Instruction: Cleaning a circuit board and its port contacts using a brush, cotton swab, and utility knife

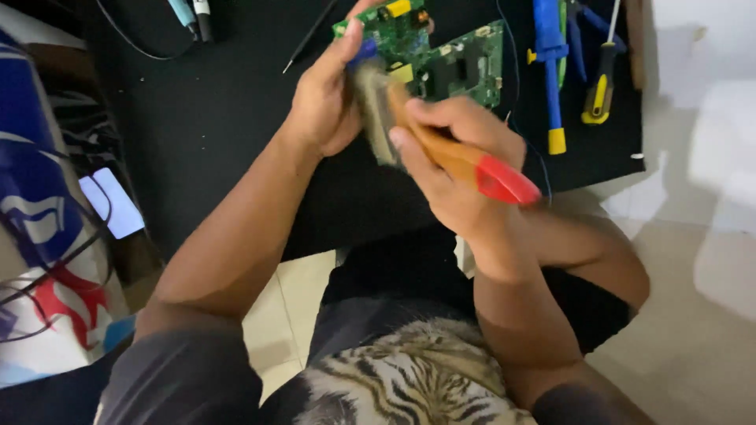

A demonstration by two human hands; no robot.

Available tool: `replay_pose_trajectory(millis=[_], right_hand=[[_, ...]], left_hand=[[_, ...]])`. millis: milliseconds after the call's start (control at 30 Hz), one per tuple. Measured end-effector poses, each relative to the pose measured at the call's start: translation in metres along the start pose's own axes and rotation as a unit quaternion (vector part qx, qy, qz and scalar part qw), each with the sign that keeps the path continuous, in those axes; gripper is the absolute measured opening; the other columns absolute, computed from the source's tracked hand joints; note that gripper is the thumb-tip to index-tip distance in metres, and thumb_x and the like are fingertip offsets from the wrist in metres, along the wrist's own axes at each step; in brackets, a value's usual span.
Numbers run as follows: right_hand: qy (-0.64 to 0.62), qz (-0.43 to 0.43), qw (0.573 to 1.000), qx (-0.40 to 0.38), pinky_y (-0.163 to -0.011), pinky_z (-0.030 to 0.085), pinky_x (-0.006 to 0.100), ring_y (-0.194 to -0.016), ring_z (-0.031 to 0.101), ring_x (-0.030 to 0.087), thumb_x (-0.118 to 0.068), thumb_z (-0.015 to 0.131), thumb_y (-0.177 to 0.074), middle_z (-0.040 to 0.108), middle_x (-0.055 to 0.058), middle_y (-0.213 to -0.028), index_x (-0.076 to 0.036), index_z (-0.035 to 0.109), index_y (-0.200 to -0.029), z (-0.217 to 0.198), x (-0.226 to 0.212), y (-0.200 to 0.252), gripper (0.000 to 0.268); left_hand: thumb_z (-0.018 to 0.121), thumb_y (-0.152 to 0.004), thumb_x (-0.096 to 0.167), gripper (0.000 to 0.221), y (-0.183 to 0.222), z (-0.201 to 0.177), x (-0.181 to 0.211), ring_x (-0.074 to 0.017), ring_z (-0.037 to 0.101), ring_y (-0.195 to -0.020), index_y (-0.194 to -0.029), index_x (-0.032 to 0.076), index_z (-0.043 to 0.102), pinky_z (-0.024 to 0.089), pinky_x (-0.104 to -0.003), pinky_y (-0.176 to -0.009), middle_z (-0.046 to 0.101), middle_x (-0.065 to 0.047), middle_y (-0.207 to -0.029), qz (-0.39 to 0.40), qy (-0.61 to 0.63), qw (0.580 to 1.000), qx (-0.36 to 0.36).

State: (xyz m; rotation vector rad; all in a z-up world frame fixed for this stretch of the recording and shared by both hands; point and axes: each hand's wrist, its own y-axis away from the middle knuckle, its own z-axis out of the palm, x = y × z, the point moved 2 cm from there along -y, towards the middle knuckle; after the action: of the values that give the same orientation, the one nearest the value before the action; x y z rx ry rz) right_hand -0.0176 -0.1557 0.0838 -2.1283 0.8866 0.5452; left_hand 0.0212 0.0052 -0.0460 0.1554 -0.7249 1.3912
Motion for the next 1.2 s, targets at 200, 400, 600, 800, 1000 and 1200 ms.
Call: replay_pose_trajectory(millis=[200, 400, 600, 800, 1000, 1200], right_hand=[[0.030, 0.070, 0.995, -0.066, -0.063, 0.051, 0.028, -0.068, 0.064, 0.018, 0.004, 0.080, -0.086, 0.073, 0.011, -0.089, 0.004, 0.070, -0.099, -0.011, -0.016, 0.000, 0.017], [-0.010, 0.060, 0.994, -0.087, -0.066, 0.051, 0.027, -0.070, 0.064, 0.018, 0.009, 0.077, -0.083, 0.071, 0.011, -0.090, 0.006, 0.067, -0.098, -0.004, -0.010, -0.003, 0.017], [0.007, 0.001, 1.000, -0.012, -0.060, 0.049, 0.028, -0.066, 0.061, 0.018, 0.005, 0.081, -0.088, 0.070, 0.013, -0.089, 0.007, 0.067, -0.098, 0.003, 0.003, 0.001, 0.017], [0.049, 0.010, 0.999, 0.007, -0.075, 0.058, 0.032, -0.082, 0.071, 0.024, 0.015, 0.082, -0.085, 0.074, 0.017, -0.101, 0.008, 0.068, -0.099, -0.027, -0.017, -0.009, 0.021], [-0.017, -0.031, 0.997, -0.065, -0.073, 0.055, 0.029, -0.085, 0.070, 0.022, 0.010, 0.075, -0.090, 0.072, 0.020, -0.112, 0.005, 0.067, -0.107, -0.022, -0.005, -0.023, 0.019], [0.095, -0.125, 0.987, -0.028, -0.087, 0.058, 0.036, -0.092, 0.073, 0.023, 0.007, 0.082, -0.086, 0.075, 0.012, -0.108, -0.002, 0.074, -0.102, -0.027, -0.010, -0.022, 0.020]], left_hand=[[0.049, -0.121, 0.041, 0.045, -0.001, 0.013, 0.008, -0.0371, 0.042, -0.154, -0.163, 0.026, 0.040, 0.030, -0.058, -0.134, 0.043, -0.018, -0.165, 0.001, -0.010, 1.000, -0.028], [0.047, -0.121, 0.038, 0.043, 0.000, 0.014, 0.011, -0.0362, 0.044, -0.151, -0.163, 0.027, 0.040, 0.034, -0.058, -0.134, 0.044, -0.020, -0.163, -0.008, 0.000, 1.000, -0.027], [0.049, -0.118, 0.036, 0.047, -0.001, 0.014, 0.010, -0.0354, 0.050, -0.147, -0.163, 0.026, 0.037, 0.041, -0.053, -0.130, 0.047, -0.020, -0.162, -0.013, -0.016, 1.000, -0.009], [0.057, -0.106, 0.025, 0.060, -0.004, 0.013, 0.011, -0.0342, 0.047, -0.149, -0.163, 0.019, 0.039, 0.031, -0.056, -0.129, 0.050, -0.017, -0.158, -0.005, -0.022, 1.000, 0.008], [0.051, -0.090, 0.016, 0.078, -0.003, 0.011, 0.009, -0.0354, 0.042, -0.152, -0.165, 0.017, 0.033, 0.026, -0.056, -0.133, 0.045, -0.019, -0.160, 0.018, -0.038, 0.999, -0.013], [0.050, -0.076, 0.006, 0.092, -0.004, 0.013, 0.010, -0.0296, 0.049, -0.137, -0.165, 0.009, 0.030, 0.034, -0.043, -0.124, 0.039, -0.013, -0.164, -0.020, 0.001, 0.999, 0.037]])
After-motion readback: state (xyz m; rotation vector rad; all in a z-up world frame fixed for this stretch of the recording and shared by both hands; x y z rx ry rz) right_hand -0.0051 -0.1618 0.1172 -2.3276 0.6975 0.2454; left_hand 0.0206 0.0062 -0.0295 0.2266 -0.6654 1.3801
